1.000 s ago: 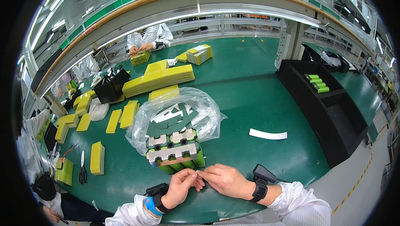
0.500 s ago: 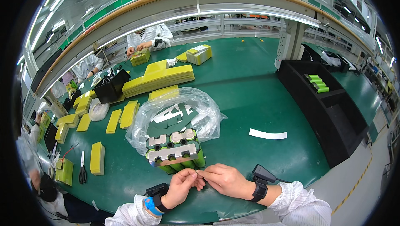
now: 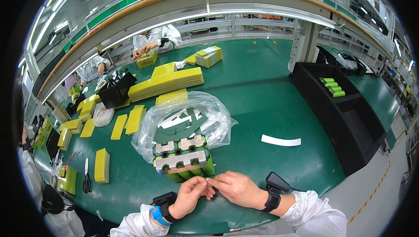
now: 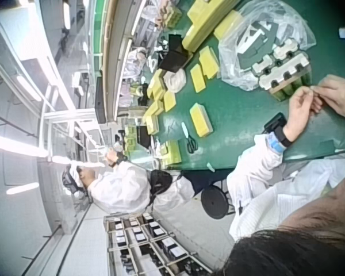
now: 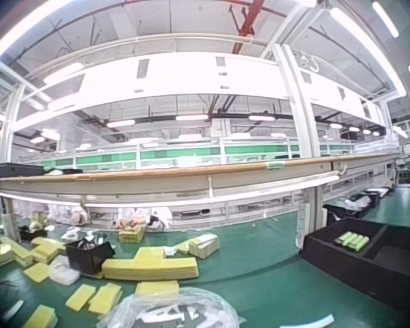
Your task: The person is assembling battery packs by arranging cylindrical batteries into holders and applying adhesive strips and components.
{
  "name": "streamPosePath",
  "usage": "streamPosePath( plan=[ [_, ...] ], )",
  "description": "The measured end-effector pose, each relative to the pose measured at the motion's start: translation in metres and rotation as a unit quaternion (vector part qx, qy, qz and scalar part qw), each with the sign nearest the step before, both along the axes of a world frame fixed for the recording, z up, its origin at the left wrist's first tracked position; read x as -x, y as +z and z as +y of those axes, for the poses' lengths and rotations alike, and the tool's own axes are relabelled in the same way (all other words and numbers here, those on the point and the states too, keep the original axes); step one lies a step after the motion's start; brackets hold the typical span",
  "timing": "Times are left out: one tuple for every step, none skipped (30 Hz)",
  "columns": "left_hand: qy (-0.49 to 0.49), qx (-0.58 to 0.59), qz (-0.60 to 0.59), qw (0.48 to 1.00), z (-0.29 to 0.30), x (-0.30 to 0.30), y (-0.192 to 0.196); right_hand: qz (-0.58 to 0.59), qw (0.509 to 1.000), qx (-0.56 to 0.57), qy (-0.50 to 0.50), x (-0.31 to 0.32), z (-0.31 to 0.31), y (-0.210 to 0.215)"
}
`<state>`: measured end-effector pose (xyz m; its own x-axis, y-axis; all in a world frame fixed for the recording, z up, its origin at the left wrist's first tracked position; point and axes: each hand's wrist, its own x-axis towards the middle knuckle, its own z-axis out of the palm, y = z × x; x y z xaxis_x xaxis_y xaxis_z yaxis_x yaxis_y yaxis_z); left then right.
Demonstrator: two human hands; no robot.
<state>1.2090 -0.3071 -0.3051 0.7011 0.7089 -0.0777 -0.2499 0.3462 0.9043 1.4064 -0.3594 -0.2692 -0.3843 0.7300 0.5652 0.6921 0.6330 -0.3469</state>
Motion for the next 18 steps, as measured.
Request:
streamPosePath(
  plan=[
    [0.002,0.001,0.006,1.000,0.0001,0.0000,-0.0002,0.000,1.000,0.000,0.000,0.0000,0.0001,-0.0001],
    [0.003,0.002,0.006,1.000,-0.0001,0.0000,-0.0001,-0.006,1.000,-0.002,-0.001,-0.0001,0.0001,-0.0003],
    [0.004,0.000,0.010,1.000,-0.0002,-0.0001,0.0000,-0.011,1.000,-0.004,-0.002,-0.0002,0.0002,-0.0005],
    [0.006,-0.001,0.014,1.000,-0.0003,-0.0001,0.0001,-0.011,1.000,-0.003,-0.002,-0.0002,0.0002,-0.0003],
    [0.007,0.000,0.014,1.000,-0.0002,-0.0001,-0.0002,-0.019,1.000,-0.006,-0.003,-0.0001,0.0000,0.0002],
    [0.006,0.000,0.015,1.000,0.0002,-0.0007,-0.0006,-0.027,1.000,-0.008,-0.005,-0.0004,-0.0005,0.0008],
    [0.004,0.001,0.016,1.000,0.0004,-0.0013,-0.0007,-0.027,1.000,-0.008,-0.006,-0.0008,-0.0011,0.0011],
    [0.003,0.001,0.015,1.000,0.0005,-0.0017,-0.0006,-0.040,0.999,-0.016,-0.009,-0.0013,-0.0020,0.0013],
    [0.004,0.005,0.018,1.000,0.0005,-0.0010,-0.0009,-0.051,0.998,-0.024,-0.010,-0.0012,-0.0018,0.0007],
    [0.006,0.009,0.021,1.000,0.0005,-0.0005,-0.0012,-0.050,0.998,-0.024,-0.009,-0.0010,-0.0017,0.0006],
    [0.006,0.009,0.021,1.000,0.0006,-0.0003,-0.0009,-0.058,0.998,-0.024,-0.009,-0.0007,-0.0018,0.0011],
    [0.008,0.013,0.026,1.000,0.0006,-0.0001,-0.0002,-0.067,0.997,-0.025,-0.008,-0.0003,-0.0018,0.0016],
    [0.009,0.016,0.031,0.999,0.0006,0.0003,0.0001,-0.066,0.997,-0.024,-0.008,-0.0001,-0.0017,0.0018],
    [0.010,0.017,0.031,0.999,0.0007,0.0008,-0.0004,-0.075,0.997,-0.024,-0.004,-0.0001,-0.0014,0.0019],
    [0.010,0.015,0.034,0.999,0.0008,0.0009,-0.0010,-0.084,0.996,-0.025,-0.002,-0.0003,-0.0016,0.0024],
    [0.011,0.013,0.037,0.999,0.0008,0.0011,-0.0014,-0.083,0.996,-0.024,-0.002,-0.0001,-0.0019,0.0031],
    [0.011,0.013,0.037,0.999,0.0007,0.0014,-0.0013,-0.088,0.996,-0.023,-0.003,0.0003,-0.0022,0.0039],
    [0.009,0.018,0.036,0.999,0.0008,0.0008,-0.0008,-0.092,0.995,-0.023,-0.005,0.0002,-0.0028,0.0046]
  ],
)
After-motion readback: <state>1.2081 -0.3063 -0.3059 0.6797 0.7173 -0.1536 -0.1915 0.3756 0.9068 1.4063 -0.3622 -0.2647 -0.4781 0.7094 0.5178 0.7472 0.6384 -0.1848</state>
